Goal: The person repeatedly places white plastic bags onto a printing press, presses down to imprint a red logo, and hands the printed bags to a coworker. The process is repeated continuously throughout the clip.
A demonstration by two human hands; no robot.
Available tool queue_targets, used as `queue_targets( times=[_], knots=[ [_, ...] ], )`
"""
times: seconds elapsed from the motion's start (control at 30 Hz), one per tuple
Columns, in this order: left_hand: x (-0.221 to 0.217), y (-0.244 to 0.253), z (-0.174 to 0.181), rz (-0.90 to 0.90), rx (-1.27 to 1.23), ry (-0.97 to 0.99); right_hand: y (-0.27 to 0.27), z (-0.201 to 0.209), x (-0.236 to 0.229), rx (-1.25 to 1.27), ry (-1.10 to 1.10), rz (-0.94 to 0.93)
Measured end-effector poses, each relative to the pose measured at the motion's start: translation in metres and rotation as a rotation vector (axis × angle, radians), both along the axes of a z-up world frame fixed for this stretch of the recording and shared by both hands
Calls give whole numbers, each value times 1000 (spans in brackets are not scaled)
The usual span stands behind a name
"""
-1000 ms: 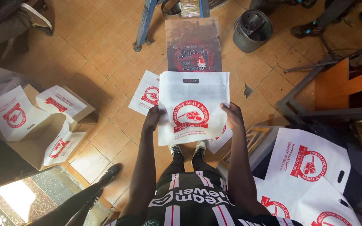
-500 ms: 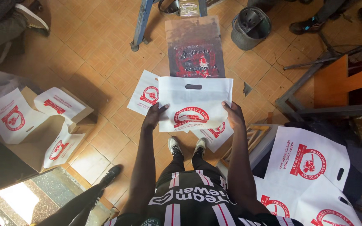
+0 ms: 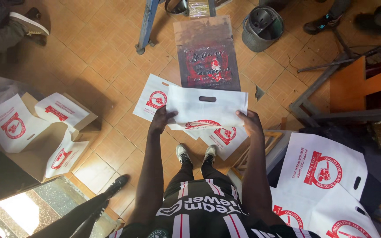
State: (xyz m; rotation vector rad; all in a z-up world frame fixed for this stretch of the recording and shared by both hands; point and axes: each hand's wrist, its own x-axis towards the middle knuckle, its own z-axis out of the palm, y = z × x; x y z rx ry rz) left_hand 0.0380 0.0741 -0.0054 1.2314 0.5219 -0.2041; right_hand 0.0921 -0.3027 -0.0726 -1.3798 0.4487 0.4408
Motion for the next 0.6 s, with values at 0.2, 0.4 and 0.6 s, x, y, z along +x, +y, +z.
queue_targets(
  times=[0.2, 0.4, 0.6],
  knots=[
    [-9, -6, 15, -18, 32, 36, -8, -22, -5, 58, -63, -78],
    [-13, -1, -31, -23, 68, -8, -7, 6, 2, 62, -134, -109],
    [-21, -5, -48, -77, 120, 13, -17, -4, -1, -6, -78, -89]
  ],
)
